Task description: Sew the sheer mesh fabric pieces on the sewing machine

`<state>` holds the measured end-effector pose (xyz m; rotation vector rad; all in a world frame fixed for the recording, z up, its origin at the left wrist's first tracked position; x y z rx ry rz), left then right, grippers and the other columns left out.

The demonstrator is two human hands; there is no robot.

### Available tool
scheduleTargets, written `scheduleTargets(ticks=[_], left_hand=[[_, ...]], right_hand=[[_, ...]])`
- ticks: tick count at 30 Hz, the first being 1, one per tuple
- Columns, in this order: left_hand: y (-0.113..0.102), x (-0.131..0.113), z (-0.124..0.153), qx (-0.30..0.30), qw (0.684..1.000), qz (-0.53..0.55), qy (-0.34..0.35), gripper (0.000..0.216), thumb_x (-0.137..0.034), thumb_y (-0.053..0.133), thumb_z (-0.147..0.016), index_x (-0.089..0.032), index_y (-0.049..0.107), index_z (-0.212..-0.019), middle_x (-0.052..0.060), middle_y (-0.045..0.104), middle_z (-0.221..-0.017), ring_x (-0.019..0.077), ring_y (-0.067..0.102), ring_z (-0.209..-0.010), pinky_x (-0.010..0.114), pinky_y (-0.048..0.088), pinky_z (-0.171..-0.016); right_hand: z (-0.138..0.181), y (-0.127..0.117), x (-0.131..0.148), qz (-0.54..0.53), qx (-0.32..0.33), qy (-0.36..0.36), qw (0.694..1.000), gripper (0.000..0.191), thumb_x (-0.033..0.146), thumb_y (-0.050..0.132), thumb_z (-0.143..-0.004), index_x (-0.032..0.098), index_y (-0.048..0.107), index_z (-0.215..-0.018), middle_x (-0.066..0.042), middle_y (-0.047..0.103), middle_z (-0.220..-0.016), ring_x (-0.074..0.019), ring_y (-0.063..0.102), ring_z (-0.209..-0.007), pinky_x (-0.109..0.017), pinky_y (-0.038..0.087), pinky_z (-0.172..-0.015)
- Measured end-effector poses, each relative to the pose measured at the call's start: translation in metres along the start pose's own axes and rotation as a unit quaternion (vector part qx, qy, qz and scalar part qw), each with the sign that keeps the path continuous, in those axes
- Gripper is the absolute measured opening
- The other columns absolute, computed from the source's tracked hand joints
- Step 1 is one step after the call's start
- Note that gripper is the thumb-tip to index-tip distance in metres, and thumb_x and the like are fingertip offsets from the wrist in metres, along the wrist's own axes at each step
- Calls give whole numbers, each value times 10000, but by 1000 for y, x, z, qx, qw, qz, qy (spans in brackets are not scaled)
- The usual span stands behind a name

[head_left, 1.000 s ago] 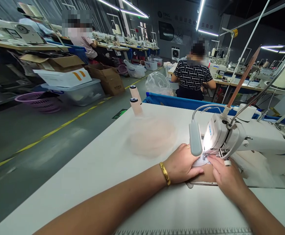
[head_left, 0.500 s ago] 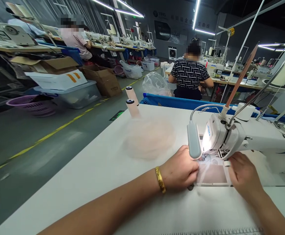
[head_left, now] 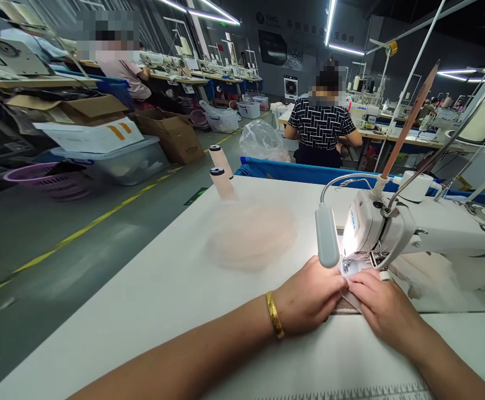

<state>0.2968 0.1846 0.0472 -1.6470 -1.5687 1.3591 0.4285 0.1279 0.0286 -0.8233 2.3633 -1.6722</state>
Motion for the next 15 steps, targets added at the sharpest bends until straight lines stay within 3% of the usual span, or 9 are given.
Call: scheduleTargets(ticks=[3,8,15], left_hand=[[-4,5,0,-28,999,-38,4,184,-110,503,-932,-189,668,-915,86,686,-1004,237,609,-915,375,478,-812],[2,1,5,-11,999,-38,31,180,-94,543,-914,-199,689,-927,61,701,-943,226,624,-905,365,483,-826],[6,-2,7,-2,998,-51,20,196,-95,556,-908,-202,717,-939,46,720,-925,215,614,-853,360,476,-810]], right_hand=[[0,2,4,-3,-9,-8,1000,311,-24,451,-878,212,634,-965,-65,724,-1108,-246,612,-966,-348,485,-784],[2,-2,-1,18,-26,9,999,333,-34,443,-873,205,641,-995,-65,727,-1019,-255,610,-944,-362,449,-801],[2,-5,1,63,-45,-2,997,390,-19,475,-841,213,686,-1072,-67,757,-1110,-276,635,-969,-396,434,-850]])
Point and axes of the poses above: each hand's wrist, its own z-axis away from the middle knuckle, its own y-axis out of the palm, x = y × z, the point moved 7 cm from there along -z, towards the middle knuckle
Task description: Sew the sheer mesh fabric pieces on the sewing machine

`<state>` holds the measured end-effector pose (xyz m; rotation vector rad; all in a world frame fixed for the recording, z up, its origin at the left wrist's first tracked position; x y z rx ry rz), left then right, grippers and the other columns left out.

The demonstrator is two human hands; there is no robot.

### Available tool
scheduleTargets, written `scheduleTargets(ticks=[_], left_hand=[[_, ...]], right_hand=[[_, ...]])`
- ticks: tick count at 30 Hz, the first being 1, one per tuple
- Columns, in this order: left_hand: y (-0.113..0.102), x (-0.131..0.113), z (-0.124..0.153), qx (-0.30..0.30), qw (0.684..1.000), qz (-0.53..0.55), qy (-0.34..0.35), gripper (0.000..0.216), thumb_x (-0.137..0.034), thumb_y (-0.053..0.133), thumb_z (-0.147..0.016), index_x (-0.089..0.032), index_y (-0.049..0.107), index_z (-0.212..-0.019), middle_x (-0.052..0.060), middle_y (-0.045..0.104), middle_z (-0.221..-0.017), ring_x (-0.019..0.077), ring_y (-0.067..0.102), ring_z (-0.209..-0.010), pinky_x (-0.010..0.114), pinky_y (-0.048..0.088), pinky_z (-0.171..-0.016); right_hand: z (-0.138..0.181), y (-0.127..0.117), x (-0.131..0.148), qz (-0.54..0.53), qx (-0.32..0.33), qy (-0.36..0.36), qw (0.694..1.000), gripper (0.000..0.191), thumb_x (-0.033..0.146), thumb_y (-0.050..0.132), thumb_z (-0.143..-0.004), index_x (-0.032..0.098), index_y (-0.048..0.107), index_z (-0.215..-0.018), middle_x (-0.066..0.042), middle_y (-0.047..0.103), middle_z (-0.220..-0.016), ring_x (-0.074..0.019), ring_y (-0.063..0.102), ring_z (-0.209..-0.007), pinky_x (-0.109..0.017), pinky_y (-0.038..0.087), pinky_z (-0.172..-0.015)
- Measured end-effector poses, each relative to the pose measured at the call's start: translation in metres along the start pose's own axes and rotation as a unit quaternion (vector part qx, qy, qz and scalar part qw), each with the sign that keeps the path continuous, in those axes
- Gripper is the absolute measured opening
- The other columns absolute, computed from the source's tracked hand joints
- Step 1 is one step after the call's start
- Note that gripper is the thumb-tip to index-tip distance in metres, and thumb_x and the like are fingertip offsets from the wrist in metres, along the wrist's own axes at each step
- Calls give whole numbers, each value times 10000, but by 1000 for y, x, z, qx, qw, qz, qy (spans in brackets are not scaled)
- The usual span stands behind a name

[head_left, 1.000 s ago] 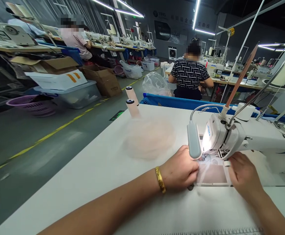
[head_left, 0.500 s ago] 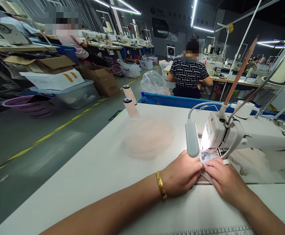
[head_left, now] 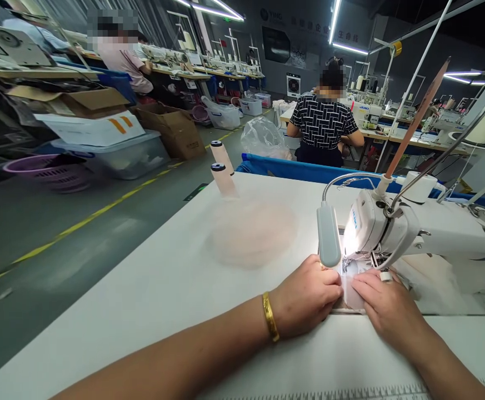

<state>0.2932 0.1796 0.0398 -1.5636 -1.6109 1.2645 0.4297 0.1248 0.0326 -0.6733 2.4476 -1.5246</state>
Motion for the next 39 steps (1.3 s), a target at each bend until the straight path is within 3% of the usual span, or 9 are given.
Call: scheduleTargets(ticks=[8,14,22,25,27,30,32,35,39], left_hand=[[-4,-2,0,-21,1000,-8,10,150,-109,586,-913,-200,704,-928,46,723,-953,211,617,-874,353,466,-807],[-8,-11,2,-41,999,-10,32,162,-75,583,-873,-196,691,-866,17,714,-854,201,565,-794,362,448,-791],[-2,-2,-2,-37,999,-21,-3,186,-80,562,-914,-204,700,-904,46,713,-885,207,624,-860,355,460,-797],[-1,2,-4,-34,999,-19,-10,180,-86,561,-919,-207,693,-915,51,704,-901,211,630,-893,354,465,-818],[-1,6,-6,-27,999,-9,-23,163,-92,554,-927,-202,672,-903,46,696,-903,208,624,-896,353,468,-830],[-3,15,-10,-21,997,0,-75,109,-128,573,-926,-194,630,-861,42,676,-899,214,606,-898,360,470,-837],[-5,21,-12,-23,994,-1,-111,80,-158,611,-905,-192,613,-832,46,664,-911,227,593,-914,367,468,-838],[-3,25,-14,-24,990,6,-137,106,-222,688,-864,-189,610,-801,48,654,-900,247,577,-928,375,466,-827],[1,23,-17,-41,989,1,-142,197,-313,746,-837,-191,605,-771,49,645,-877,265,568,-931,390,464,-826]], right_hand=[[2,5,1,-10,17,-9,1000,457,-14,436,-885,189,661,-1227,-100,721,-1252,-279,633,-1040,-383,475,-809],[1,4,4,-43,56,-21,997,371,3,448,-914,230,685,-1089,-75,725,-988,-243,635,-936,-321,453,-688],[-2,8,-3,-41,41,21,998,399,-18,439,-842,221,677,-1056,-77,736,-1094,-260,635,-950,-342,474,-694],[0,10,-7,-29,36,45,998,431,-4,427,-846,220,683,-1111,-85,730,-1203,-288,641,-1042,-375,503,-746],[1,10,-9,-35,35,53,997,399,42,414,-918,219,681,-1156,-95,717,-1255,-300,634,-1099,-410,521,-820],[1,9,-8,-51,38,47,997,268,228,493,-1026,204,659,-1235,-124,698,-1288,-321,623,-1140,-447,525,-889],[0,10,-6,-55,34,37,997,234,267,523,-1040,198,658,-1218,-123,711,-1232,-310,634,-1104,-431,526,-880],[-3,13,-7,-56,9,39,998,241,181,447,-1063,224,683,-1077,-79,734,-1041,-252,664,-975,-364,519,-817],[-4,15,-15,-84,-30,90,992,262,224,429,-1088,236,676,-1002,-54,711,-911,-222,673,-868,-319,506,-743]])
Point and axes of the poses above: each hand's wrist, its own z-axis away from the middle knuckle, its own y-axis out of the palm, x = y × z, the point moved 7 cm from there along -z, towards the middle knuckle
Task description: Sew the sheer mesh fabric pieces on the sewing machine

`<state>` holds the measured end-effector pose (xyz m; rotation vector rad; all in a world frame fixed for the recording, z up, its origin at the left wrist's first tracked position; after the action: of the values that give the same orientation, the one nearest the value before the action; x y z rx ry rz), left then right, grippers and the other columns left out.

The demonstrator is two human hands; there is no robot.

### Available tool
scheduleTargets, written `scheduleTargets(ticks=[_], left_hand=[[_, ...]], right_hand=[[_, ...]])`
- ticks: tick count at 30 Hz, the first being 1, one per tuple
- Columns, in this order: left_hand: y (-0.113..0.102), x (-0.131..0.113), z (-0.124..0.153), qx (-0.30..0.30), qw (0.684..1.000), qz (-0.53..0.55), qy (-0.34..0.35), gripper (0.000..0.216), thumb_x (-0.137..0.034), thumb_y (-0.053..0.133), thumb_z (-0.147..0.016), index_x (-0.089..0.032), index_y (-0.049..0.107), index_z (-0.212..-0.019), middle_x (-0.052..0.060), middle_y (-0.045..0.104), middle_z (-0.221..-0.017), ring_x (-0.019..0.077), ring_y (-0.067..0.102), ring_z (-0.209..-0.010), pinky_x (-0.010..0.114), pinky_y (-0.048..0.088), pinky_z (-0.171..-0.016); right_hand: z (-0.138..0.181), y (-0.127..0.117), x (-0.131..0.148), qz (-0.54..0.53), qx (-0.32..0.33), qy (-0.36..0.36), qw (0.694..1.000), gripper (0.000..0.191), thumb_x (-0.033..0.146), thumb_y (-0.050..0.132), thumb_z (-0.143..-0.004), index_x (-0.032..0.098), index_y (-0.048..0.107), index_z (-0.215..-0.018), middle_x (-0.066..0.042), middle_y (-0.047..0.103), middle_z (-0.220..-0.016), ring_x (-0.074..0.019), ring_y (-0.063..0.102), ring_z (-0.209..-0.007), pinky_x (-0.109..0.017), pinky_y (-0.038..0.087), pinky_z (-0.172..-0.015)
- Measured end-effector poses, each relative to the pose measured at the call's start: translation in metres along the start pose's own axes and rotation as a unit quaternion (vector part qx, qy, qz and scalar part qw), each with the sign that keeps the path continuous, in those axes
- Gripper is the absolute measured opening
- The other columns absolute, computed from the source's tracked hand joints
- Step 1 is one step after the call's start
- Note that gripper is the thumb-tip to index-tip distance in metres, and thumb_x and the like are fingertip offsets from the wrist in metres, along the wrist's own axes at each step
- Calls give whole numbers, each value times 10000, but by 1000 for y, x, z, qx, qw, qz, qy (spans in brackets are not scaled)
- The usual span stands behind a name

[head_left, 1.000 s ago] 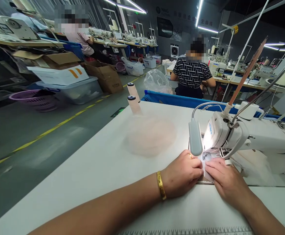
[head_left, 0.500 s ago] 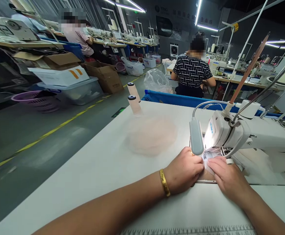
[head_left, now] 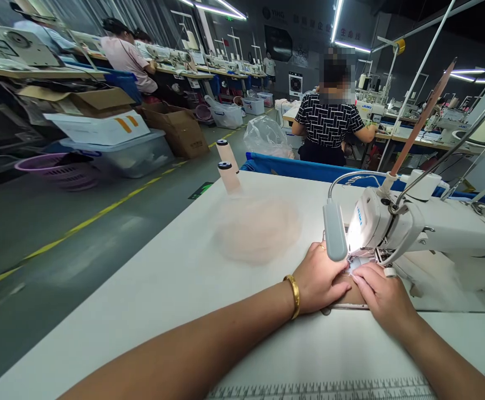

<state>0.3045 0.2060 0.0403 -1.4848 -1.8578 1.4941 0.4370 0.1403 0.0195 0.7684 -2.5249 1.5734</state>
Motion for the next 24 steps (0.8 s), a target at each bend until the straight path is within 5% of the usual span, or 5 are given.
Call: scheduleTargets(ticks=[7,13,24], left_hand=[[5,-5,-5,-12,999,-45,16,178,-172,589,-926,-183,597,-748,39,635,-842,212,552,-839,364,450,-819],[5,-7,7,-11,997,-21,69,195,-82,544,-911,-185,639,-776,50,690,-860,212,594,-865,352,470,-809],[4,-5,12,-12,996,-14,85,245,-114,516,-976,-203,691,-829,57,702,-854,214,621,-879,367,483,-865]], right_hand=[[-1,0,0,-47,-9,19,999,236,234,473,-1082,242,669,-951,-37,710,-889,-220,660,-863,-311,501,-757],[2,-3,14,10,8,-76,997,266,91,452,-1053,217,672,-970,-50,729,-965,-213,640,-885,-305,475,-708],[3,-2,15,55,15,-79,995,303,55,437,-1027,204,701,-1036,-63,732,-954,-217,640,-876,-330,477,-705]])
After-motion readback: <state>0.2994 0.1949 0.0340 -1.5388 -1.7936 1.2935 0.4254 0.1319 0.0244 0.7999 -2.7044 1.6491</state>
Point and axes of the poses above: each hand's wrist, its own z-axis away from the middle knuckle, its own y-axis out of the palm, x = y × z, the point moved 7 cm from there along -z, towards the middle knuckle
